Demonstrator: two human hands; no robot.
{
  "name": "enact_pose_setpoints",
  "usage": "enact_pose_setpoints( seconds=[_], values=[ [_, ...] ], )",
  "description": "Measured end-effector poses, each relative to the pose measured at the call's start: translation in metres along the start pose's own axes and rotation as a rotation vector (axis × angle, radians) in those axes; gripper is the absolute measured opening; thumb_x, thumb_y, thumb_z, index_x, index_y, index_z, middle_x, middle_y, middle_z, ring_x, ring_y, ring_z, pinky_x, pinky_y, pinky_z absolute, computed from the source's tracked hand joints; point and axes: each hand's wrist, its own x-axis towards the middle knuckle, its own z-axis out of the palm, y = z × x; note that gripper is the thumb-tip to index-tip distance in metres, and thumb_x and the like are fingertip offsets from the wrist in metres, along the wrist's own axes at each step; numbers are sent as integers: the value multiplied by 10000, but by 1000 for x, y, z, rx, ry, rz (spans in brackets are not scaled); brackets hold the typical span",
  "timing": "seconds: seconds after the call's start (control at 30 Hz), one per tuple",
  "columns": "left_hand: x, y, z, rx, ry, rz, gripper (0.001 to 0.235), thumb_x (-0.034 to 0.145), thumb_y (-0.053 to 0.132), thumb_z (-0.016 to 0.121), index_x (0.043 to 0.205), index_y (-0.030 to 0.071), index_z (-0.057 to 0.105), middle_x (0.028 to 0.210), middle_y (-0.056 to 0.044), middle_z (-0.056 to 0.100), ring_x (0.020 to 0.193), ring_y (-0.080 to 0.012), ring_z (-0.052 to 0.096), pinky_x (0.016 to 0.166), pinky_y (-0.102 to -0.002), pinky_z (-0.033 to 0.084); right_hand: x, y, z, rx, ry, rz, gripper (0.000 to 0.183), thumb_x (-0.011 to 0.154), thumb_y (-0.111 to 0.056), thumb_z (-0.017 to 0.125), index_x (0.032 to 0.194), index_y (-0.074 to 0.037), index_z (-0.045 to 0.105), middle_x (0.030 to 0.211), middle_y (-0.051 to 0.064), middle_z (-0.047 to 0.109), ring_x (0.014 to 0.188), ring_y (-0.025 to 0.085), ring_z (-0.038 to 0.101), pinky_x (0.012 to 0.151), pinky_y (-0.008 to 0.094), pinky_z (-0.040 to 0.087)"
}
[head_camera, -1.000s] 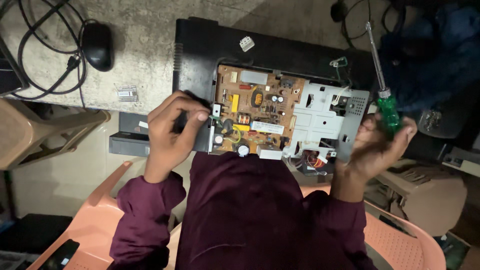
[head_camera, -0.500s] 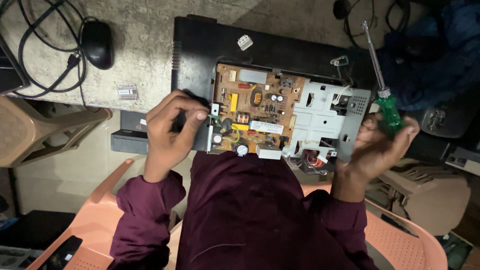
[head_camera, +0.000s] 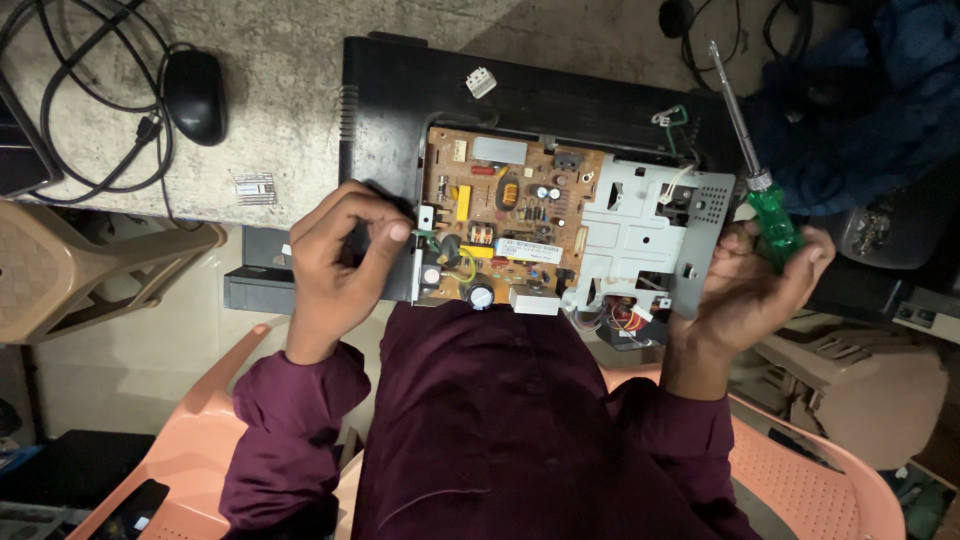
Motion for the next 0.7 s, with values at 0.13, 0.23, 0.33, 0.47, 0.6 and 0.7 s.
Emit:
enact_pose_setpoints(
  seconds=[0.13, 0.23, 0.33, 0.47, 0.6, 0.7],
  values=[
    [-1, -2, -1, -16, -14, 5, 81, 953, -65, 698, 938, -39, 623, 857, -73, 606, 760, -133, 562, 719, -258, 450, -2, -2, 1, 1, 17, 15, 129, 1189, -200, 512, 1147, -82, 543, 1042, 163, 722, 871, 187, 730, 741, 271, 602],
    [-2, -2, -2, -60, -31, -14, 85, 933, -72, 659, 920, -36, 583, 863, -72, 588, 778, -140, 559, 735, -263, 452, -2, -2, 1, -10, 33, 19, 144, 1183, -222, 514, 1146, -86, 543, 1036, 164, 725, 830, 177, 721, 692, 260, 586],
    [-4, 0, -4, -13, -38, -52, 96, 893, -54, 630, 869, -22, 543, 823, -74, 555, 744, -150, 540, 715, -263, 439, -3, -4, 2, -93, -24, -14, 153, 1180, -241, 540, 1149, -93, 561, 996, 153, 729, 748, 158, 697, 606, 236, 548],
    [-5, 2, -4, 17, -62, -21, 96, 883, -31, 603, 836, -15, 521, 812, -92, 549, 718, -174, 540, 695, -282, 439, -10, -7, 5, -136, -8, -1, 178, 1196, -266, 559, 1161, -92, 566, 953, 145, 723, 693, 148, 666, 575, 229, 513],
    [-2, 3, -4, 17, -77, -7, 115, 865, 5, 598, 805, -13, 502, 801, -107, 543, 695, -201, 528, 661, -304, 427, -15, -10, 7, -171, 31, 13, 194, 1199, -276, 565, 1164, -85, 576, 973, 136, 730, 685, 146, 656, 563, 223, 497],
    [-2, 4, -5, 31, -86, 16, 140, 860, 35, 600, 795, -16, 487, 808, -123, 547, 696, -218, 530, 655, -319, 428, -15, -11, 4, -185, 15, 4, 192, 1188, -274, 567, 1167, -86, 596, 1030, 129, 748, 671, 145, 651, 533, 219, 489]
  ],
)
